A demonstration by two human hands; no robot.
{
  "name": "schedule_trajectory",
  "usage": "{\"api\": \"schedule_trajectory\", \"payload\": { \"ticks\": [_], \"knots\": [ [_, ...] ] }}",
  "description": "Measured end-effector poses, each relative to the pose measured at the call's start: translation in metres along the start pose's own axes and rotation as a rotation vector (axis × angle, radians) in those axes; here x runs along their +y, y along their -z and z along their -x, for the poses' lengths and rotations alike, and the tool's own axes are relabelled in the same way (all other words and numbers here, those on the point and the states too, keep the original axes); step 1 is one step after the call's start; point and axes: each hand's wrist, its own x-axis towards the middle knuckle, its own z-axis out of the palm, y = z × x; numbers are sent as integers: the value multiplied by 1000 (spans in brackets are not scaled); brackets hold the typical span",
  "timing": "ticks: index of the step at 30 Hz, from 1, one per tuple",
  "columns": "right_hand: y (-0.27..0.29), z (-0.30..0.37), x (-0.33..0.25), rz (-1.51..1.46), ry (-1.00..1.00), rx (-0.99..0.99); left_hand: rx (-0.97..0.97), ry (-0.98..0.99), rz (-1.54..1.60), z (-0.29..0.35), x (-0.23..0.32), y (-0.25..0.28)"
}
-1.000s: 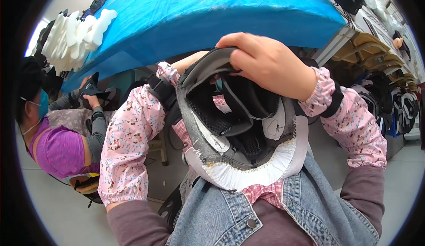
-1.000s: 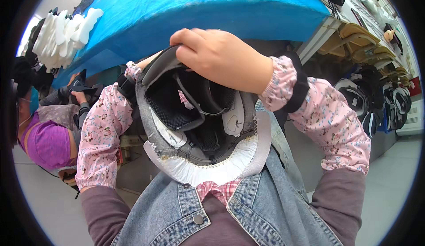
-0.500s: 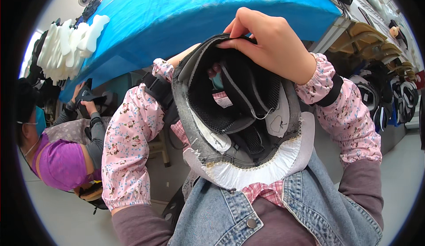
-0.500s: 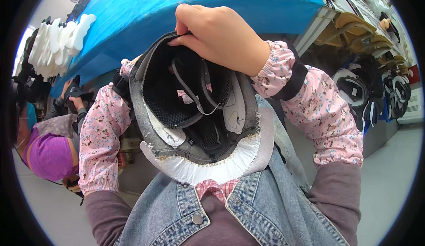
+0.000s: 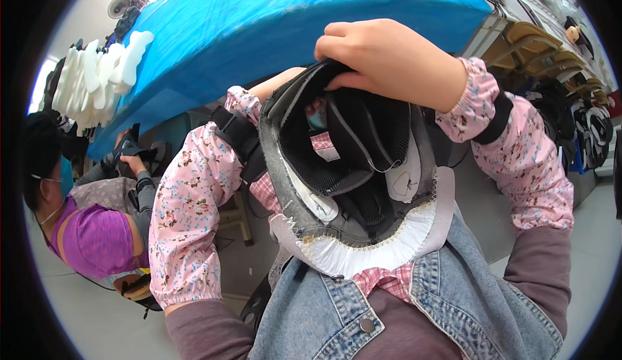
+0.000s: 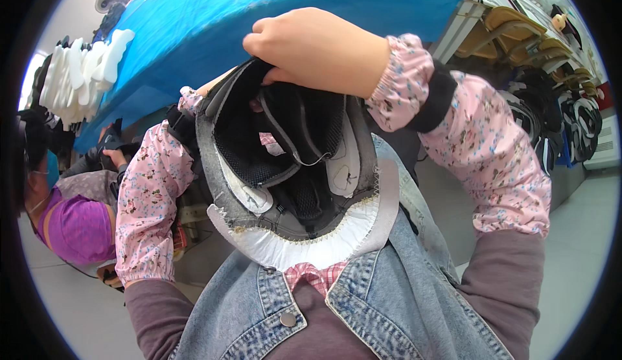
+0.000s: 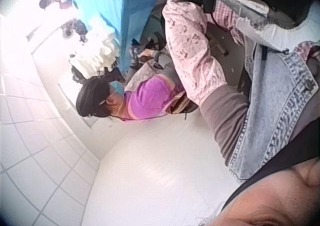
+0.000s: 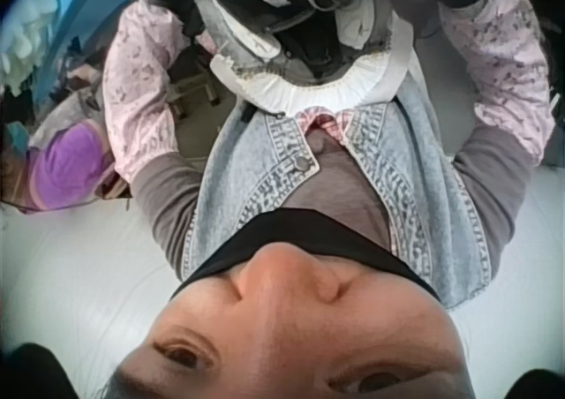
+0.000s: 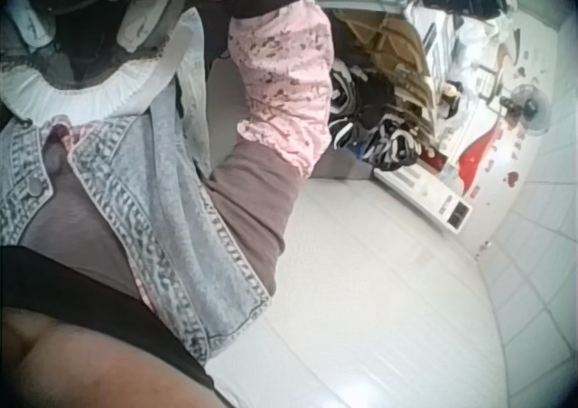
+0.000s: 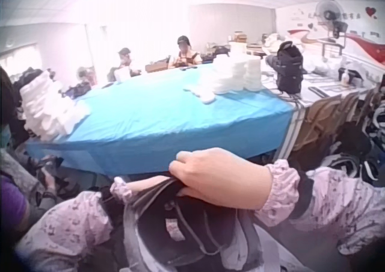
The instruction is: Manually assembling and inspecting foam and fabric shoe components at a production table.
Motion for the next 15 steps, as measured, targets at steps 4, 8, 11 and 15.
{"api": "schedule_trajectory", "payload": {
  "ticks": [4, 8, 11, 15],
  "knots": [
    [9, -1, 2, 7, -140, -61, -17, -1, -4, -4, -3, 0],
    [3, 11, -14, 64, -29, 256, -26, -7, -11, 0, -6, 2],
    [-8, 21, -16, 17, 6, 349, -40, -13, -19, 0, -5, 0],
    [-8, 23, -19, -102, -72, 363, -54, -11, -38, -3, -6, -1]
  ]
}}
